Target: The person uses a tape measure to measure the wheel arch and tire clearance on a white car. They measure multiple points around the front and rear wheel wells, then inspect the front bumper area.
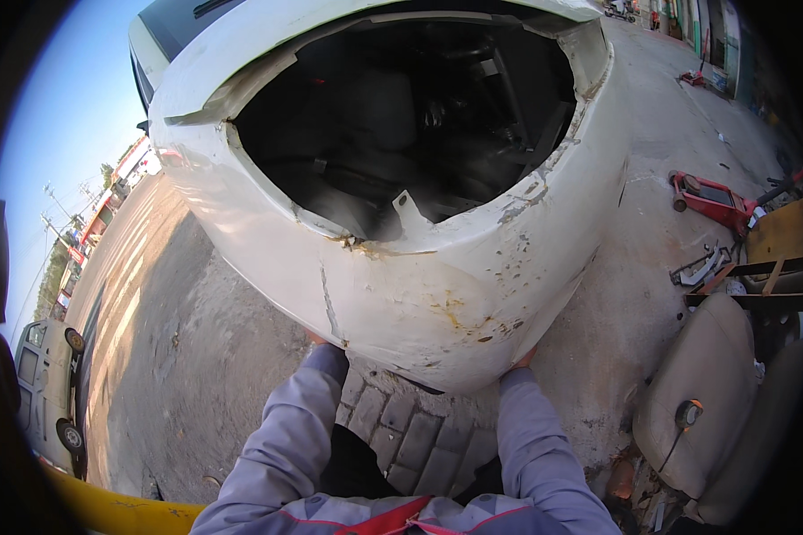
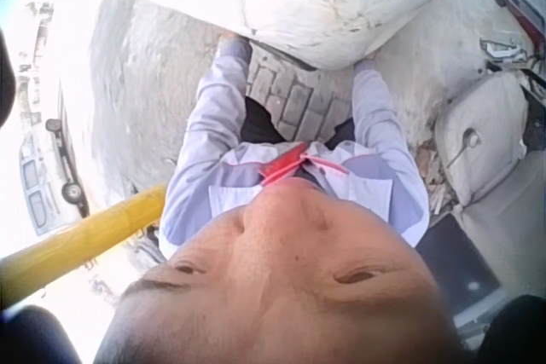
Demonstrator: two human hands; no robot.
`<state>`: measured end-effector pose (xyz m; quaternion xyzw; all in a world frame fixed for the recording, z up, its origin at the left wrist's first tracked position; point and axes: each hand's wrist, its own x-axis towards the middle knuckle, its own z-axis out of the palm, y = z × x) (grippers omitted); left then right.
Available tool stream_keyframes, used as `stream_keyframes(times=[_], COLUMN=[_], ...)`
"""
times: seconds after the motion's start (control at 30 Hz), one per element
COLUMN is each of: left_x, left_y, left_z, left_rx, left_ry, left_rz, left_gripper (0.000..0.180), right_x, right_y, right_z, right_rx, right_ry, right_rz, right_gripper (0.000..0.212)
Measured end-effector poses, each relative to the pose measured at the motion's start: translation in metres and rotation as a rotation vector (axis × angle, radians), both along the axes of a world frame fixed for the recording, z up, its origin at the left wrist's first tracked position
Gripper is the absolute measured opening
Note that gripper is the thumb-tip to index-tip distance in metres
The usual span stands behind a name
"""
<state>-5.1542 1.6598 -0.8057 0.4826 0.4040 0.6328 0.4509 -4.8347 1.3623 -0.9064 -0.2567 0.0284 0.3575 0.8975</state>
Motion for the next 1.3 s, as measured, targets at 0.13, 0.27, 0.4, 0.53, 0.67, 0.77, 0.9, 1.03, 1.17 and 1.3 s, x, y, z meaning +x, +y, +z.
stream_keyframes(times=[0.13,0.27,0.4,0.53,0.67,0.77,0.9,1.03,1.17,1.3], left_x=[0.0,0.0,-0.002,-0.007,-0.005,-0.003,-0.004,0.004,0.015,0.025], left_y=[0.001,0.009,0.021,0.016,0.01,0.015,0.018,0.006,-0.017,-0.046], left_z=[-0.003,-0.011,-0.019,-0.02,-0.018,-0.019,-0.021,-0.007,0.019,0.052], left_rx=[-0.002,-0.008,-0.093,0.004,0.107,0.113,-0.051,-0.007,0.037,-0.032], left_ry=[0.006,-0.005,-0.082,0.033,0.162,0.133,0.033,-0.186,0.151,0.289], left_rz=[0.008,0.013,-0.002,0.037,0.012,0.01,0.037,-0.032,0.073,0.141], left_gripper=[0.059,0.059,0.059,0.059,0.057,0.057,0.06,0.062,0.066,0.073], right_x=[-0.002,-0.001,-0.001,-0.004,-0.004,-0.002,-0.001,-0.002,-0.003,0.017], right_y=[-0.003,0.0,0.003,0.0,0.0,0.003,0.005,0.003,-0.007,-0.034], right_z=[0.007,0.009,0.007,0.006,0.009,0.012,0.016,0.025,0.03,0.019], right_rx=[0.003,0.014,0.023,0.031,0.033,0.04,0.037,0.039,0.024,-0.06], right_ry=[0.016,0.023,0.028,0.048,0.053,0.061,0.067,0.08,0.138,0.327], right_rz=[0.013,0.02,0.017,0.016,0.018,0.017,0.03,0.03,0.005,-0.149], right_gripper=[0.075,0.076,0.077,0.078,0.079,0.08,0.081,0.082,0.083,0.084])
